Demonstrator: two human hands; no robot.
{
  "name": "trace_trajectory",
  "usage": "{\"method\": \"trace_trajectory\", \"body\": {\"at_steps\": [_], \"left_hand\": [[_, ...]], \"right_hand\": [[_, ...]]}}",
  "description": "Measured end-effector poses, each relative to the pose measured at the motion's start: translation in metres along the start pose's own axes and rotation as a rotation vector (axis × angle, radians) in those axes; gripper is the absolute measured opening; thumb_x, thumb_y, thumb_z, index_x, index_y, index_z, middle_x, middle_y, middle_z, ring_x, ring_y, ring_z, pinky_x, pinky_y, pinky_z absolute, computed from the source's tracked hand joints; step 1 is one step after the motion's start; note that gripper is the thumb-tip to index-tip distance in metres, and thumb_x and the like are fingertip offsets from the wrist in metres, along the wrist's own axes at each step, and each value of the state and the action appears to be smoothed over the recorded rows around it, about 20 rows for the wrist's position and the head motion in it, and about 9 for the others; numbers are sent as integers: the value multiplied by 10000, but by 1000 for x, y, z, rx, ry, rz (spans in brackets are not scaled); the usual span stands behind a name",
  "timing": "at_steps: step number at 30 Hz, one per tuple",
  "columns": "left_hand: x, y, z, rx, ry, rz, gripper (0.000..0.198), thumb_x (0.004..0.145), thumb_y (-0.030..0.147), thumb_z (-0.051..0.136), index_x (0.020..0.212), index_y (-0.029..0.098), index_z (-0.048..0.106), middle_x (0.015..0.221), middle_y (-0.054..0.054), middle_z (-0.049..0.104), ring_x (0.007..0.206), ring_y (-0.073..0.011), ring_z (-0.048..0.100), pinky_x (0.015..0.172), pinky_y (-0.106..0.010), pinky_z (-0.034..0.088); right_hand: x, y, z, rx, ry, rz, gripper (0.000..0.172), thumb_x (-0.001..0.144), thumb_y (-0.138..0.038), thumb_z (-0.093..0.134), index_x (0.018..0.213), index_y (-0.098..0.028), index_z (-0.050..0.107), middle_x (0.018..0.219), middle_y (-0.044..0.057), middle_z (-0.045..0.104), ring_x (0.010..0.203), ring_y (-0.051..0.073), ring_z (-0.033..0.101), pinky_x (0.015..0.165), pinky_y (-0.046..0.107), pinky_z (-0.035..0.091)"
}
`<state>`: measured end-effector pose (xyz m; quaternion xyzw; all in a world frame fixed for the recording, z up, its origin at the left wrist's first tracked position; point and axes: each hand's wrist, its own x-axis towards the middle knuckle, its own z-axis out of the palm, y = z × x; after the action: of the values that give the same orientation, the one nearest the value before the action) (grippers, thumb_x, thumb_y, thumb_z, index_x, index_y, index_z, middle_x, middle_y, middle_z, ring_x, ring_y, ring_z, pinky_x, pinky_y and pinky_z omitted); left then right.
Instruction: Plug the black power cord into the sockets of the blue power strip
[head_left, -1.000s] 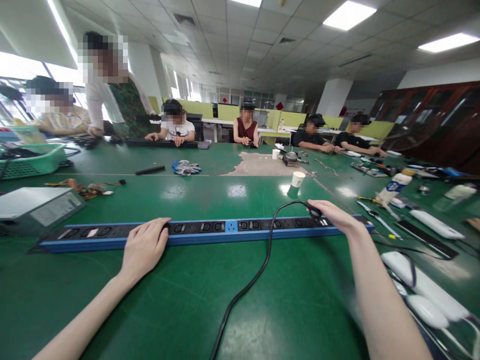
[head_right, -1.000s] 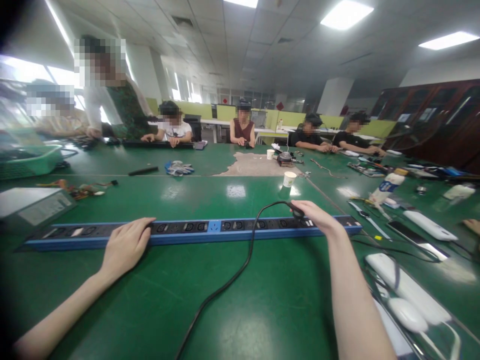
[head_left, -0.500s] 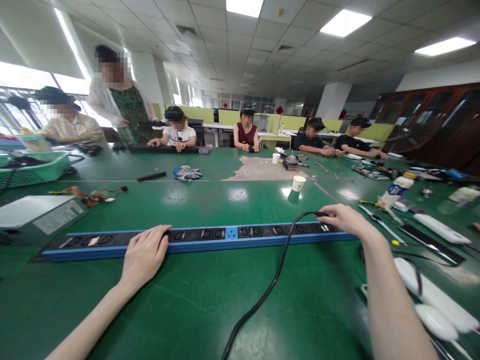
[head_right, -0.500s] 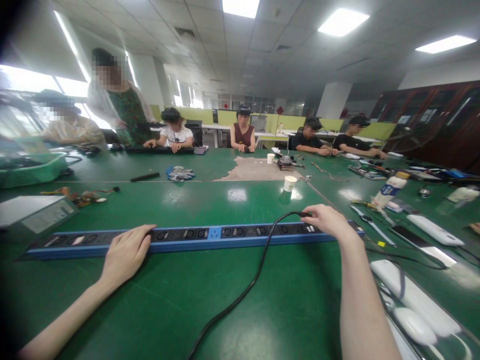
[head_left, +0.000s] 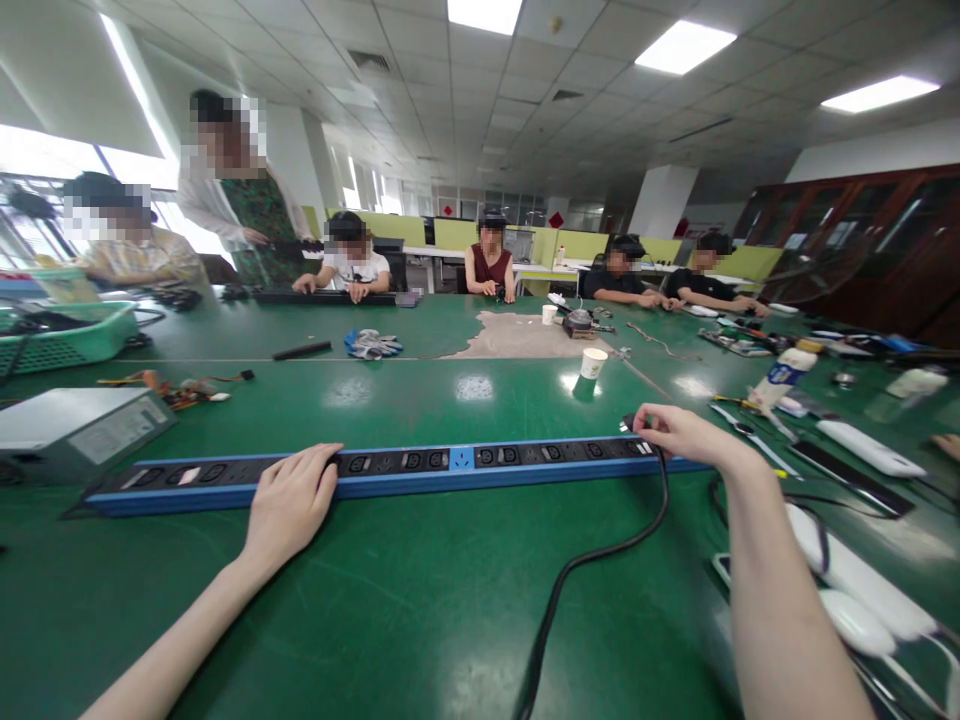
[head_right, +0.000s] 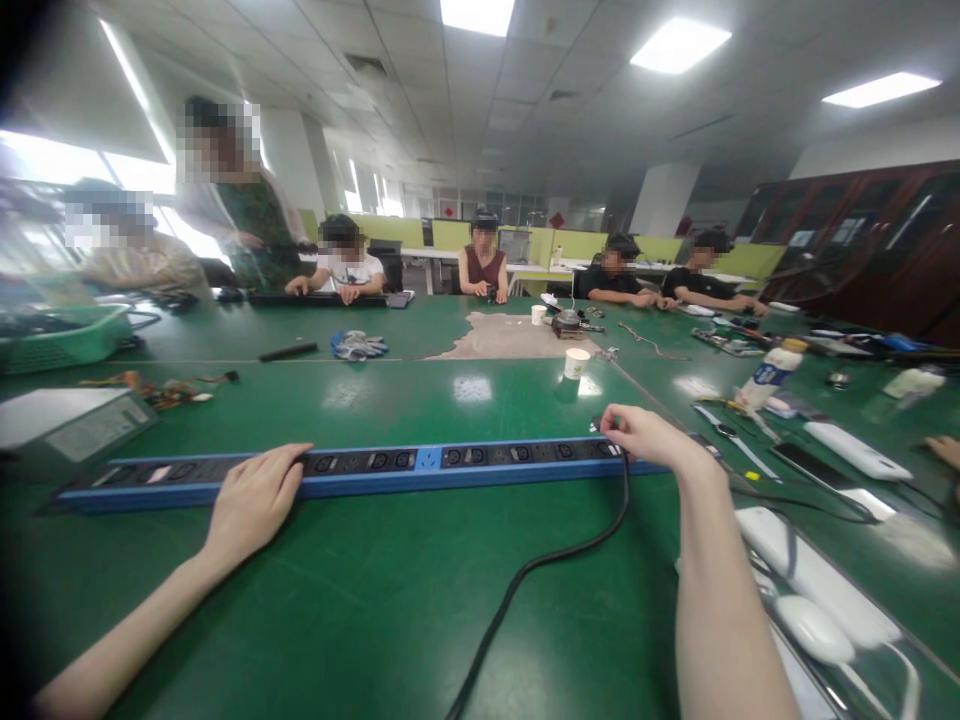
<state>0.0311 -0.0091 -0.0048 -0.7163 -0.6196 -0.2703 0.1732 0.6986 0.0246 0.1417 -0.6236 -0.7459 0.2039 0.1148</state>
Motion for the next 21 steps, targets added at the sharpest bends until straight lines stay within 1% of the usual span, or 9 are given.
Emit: {"method": "trace_trajectory", "body": {"at_steps": [2,4,5,7,10,12,17,21], "left_hand": [[-1,0,1,5,-2,1,450,1085,386,376,1440,249,616,1428,-89,694,1349,-292,605,1140,-451,382],[-1,-1,2,12,-3,2,449,1087,390,372,1435,250,618,1431,-87,692,1346,-292,607,1138,-452,380],[-1,-1,2,15,-4,3,449,1087,391,369,1433,249,619,1433,-87,691,1346,-292,607,1139,-453,379],[-1,-2,3,19,-1,5,453,1089,391,361,1431,245,620,1430,-91,692,1351,-291,604,1139,-451,375],[-2,-2,4,24,0,8,456,1092,393,352,1433,244,616,1420,-88,697,1357,-287,601,1137,-447,371],[-2,-2,5,27,1,10,457,1092,394,351,1433,245,616,1421,-85,697,1357,-286,601,1134,-445,371],[-2,-2,4,24,4,7,461,1086,394,352,1429,239,620,1414,-92,701,1346,-290,606,1123,-444,378],[-2,-2,4,12,10,8,452,1079,390,363,1416,245,627,1407,-84,705,1331,-290,615,1124,-450,383]], "right_hand": [[2,3,3,-58,-13,-7,370,909,-446,650,1187,-220,558,797,5,685,683,180,652,645,270,480],[4,4,7,-103,-15,4,468,883,-396,684,1277,-225,498,853,8,703,734,189,667,653,266,466],[5,3,9,-135,-18,11,491,876,-373,692,1299,-227,490,876,12,709,758,193,673,660,266,460],[8,0,14,-215,-34,26,456,872,-327,690,1288,-230,529,910,21,715,795,200,679,671,271,445],[13,-10,18,-338,-41,46,342,857,-272,692,1188,-231,619,955,41,723,840,212,683,688,279,429],[16,-16,21,-391,-29,58,305,851,-259,700,1150,-237,645,974,47,727,863,219,688,701,281,428],[16,-28,30,-486,-5,65,277,843,-275,720,1110,-252,652,983,52,737,892,237,703,714,287,412],[12,-36,40,-555,5,50,288,871,-264,685,1151,-247,620,1011,84,751,949,276,716,733,307,406]]}}
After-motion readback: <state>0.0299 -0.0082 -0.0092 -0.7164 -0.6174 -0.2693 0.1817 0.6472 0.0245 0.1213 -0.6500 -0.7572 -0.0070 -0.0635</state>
